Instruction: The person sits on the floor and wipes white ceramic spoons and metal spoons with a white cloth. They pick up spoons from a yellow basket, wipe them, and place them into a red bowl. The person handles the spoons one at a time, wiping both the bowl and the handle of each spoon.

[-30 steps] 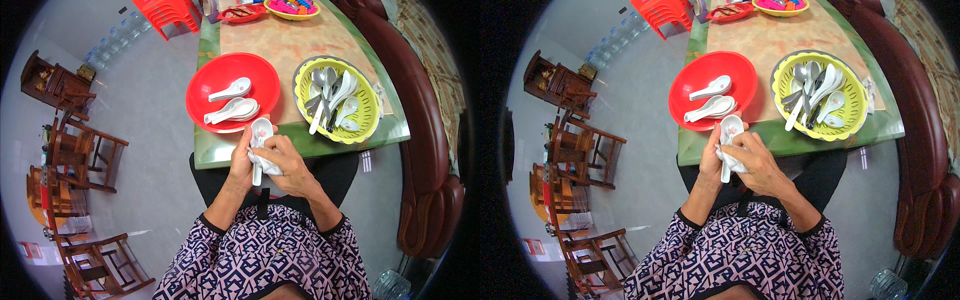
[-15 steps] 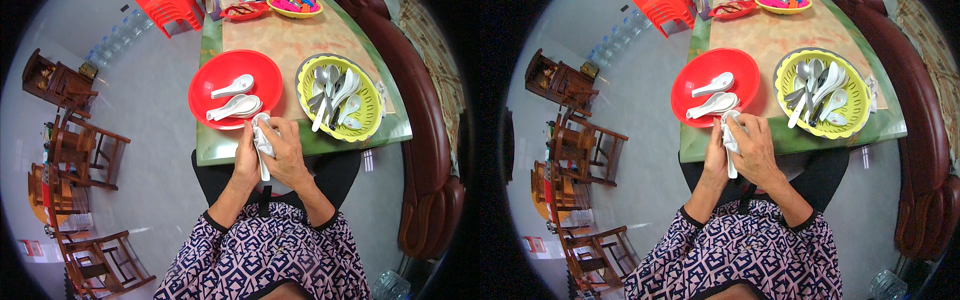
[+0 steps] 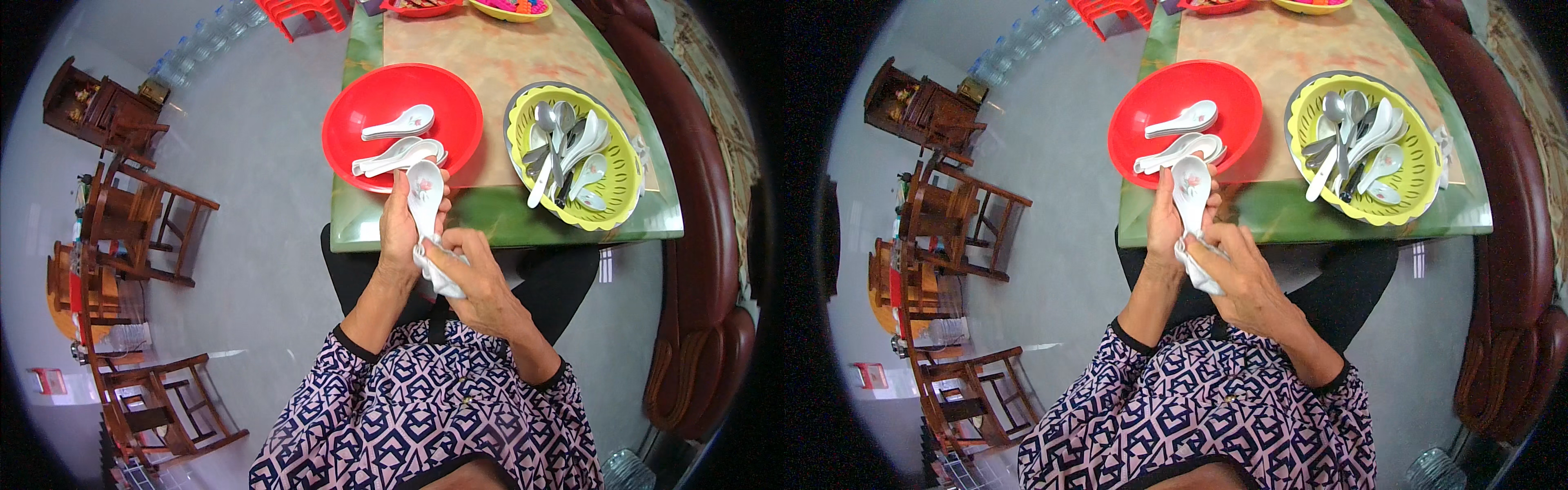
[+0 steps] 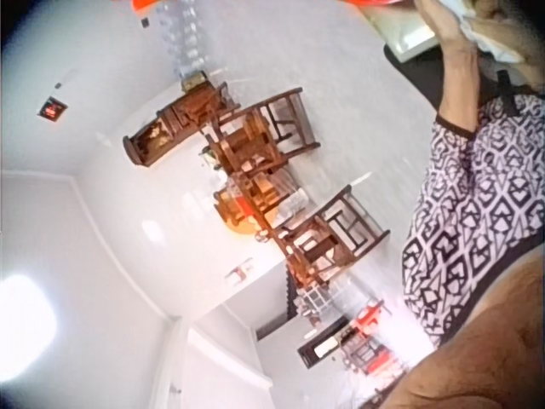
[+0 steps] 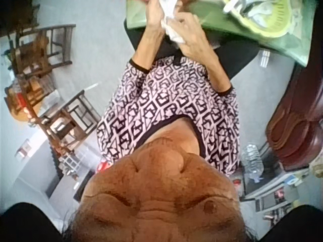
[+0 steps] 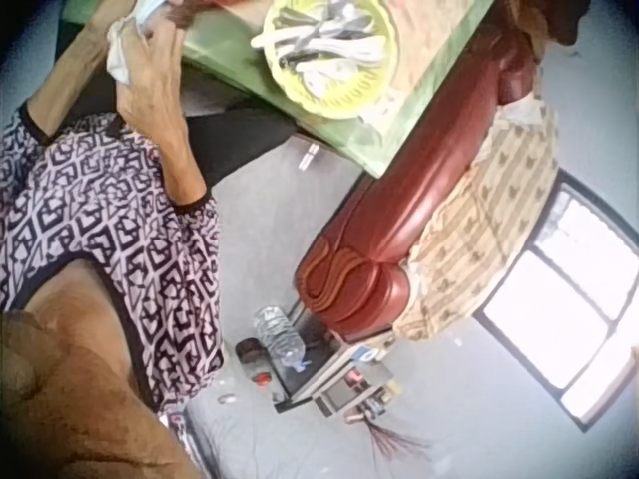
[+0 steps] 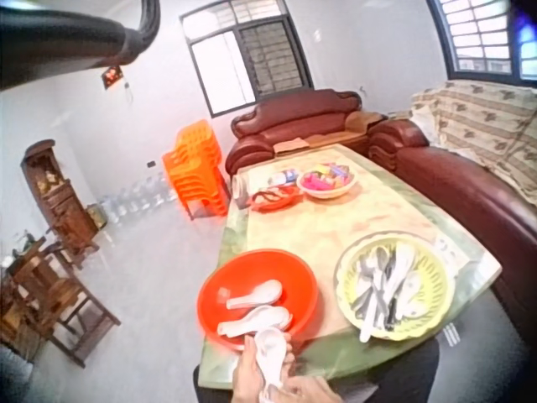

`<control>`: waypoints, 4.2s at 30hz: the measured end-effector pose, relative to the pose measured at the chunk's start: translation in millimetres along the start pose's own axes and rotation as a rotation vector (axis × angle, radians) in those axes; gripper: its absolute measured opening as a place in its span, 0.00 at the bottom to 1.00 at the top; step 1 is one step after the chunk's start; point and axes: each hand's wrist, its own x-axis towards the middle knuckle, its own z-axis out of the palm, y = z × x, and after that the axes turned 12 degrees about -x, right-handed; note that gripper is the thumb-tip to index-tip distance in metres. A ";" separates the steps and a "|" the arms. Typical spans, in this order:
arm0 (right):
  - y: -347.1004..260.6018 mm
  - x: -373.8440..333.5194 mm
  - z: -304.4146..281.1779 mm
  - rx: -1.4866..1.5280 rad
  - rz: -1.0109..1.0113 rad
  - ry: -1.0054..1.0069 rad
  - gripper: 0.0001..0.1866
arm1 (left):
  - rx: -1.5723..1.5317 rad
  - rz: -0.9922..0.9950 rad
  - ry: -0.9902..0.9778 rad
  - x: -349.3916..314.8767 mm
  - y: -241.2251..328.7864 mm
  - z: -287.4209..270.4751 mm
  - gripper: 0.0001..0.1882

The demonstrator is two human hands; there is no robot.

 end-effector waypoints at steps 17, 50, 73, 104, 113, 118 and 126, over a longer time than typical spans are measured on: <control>8.0 14.7 1.9 -0.148 0.043 0.162 0.26 | 0.106 0.000 -0.014 -11.6 -8.6 16.1 0.27; 11.9 20.2 0.7 -0.705 0.043 0.347 0.22 | 0.879 0.465 0.079 -23.9 1.9 27.4 0.06; 32.3 20.9 -12.8 0.208 0.238 0.112 0.19 | 0.906 0.304 -0.042 -29.1 10.9 25.5 0.06; 26.1 3.7 -11.8 0.201 0.282 0.244 0.16 | 0.827 0.022 0.132 -26.6 1.7 31.2 0.13; 46.7 19.4 -9.6 -0.575 -0.011 0.321 0.19 | 0.821 -0.211 0.050 -45.3 -8.8 36.0 0.08; 57.0 34.0 -9.3 -0.588 0.106 0.519 0.17 | 0.661 -0.358 0.100 -41.9 -9.7 28.7 0.06; 40.0 24.2 -5.3 -0.153 -0.020 0.190 0.13 | 0.617 -0.353 0.063 -40.1 -1.5 20.0 0.09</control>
